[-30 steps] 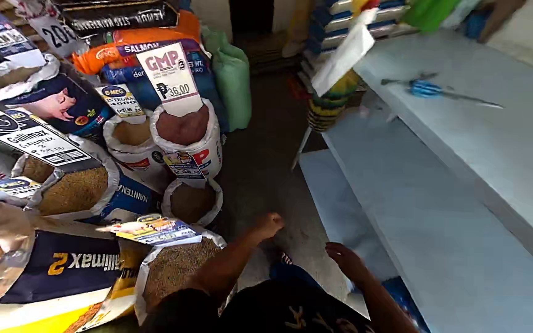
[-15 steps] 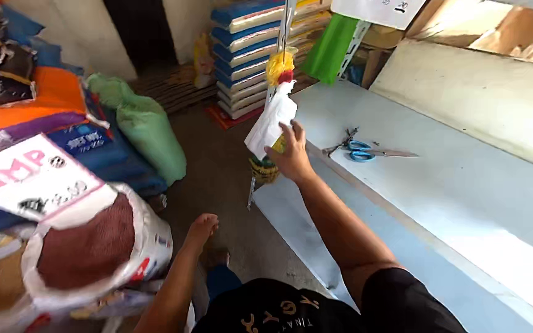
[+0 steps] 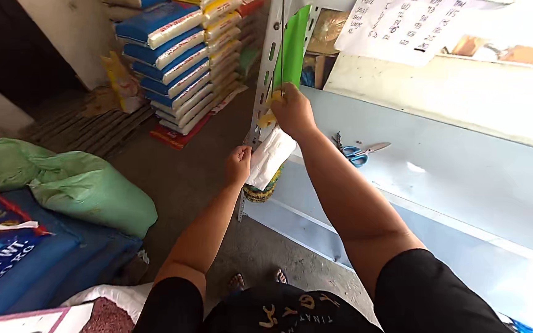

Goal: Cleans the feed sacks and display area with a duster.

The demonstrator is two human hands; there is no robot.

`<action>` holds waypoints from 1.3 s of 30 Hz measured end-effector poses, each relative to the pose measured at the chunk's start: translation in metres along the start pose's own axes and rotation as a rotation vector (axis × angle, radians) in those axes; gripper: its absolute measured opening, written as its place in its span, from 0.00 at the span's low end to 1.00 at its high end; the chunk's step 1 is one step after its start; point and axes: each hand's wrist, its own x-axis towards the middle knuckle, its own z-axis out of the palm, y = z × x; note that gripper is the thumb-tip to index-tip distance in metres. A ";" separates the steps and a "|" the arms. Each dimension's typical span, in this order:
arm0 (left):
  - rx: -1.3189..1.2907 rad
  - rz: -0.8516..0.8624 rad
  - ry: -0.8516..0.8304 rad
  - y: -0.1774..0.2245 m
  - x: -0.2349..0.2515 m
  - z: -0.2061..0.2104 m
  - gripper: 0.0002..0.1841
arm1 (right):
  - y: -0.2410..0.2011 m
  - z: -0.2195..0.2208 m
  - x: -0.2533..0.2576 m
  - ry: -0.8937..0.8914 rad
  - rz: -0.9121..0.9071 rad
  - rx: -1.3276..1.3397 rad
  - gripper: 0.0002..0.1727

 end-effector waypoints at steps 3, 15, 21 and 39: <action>-0.032 0.049 -0.095 0.002 0.009 0.009 0.15 | 0.023 -0.018 -0.001 -0.126 -0.145 0.115 0.17; -0.321 0.028 -0.746 0.014 -0.017 0.023 0.16 | 0.046 -0.044 -0.046 -0.422 -0.293 0.740 0.09; -0.331 0.072 -0.786 0.019 -0.052 0.007 0.12 | 0.035 -0.048 -0.067 -0.354 -0.267 0.749 0.09; 0.154 0.414 0.076 0.055 -0.062 -0.026 0.14 | 0.035 -0.007 -0.071 -0.406 -0.401 1.045 0.13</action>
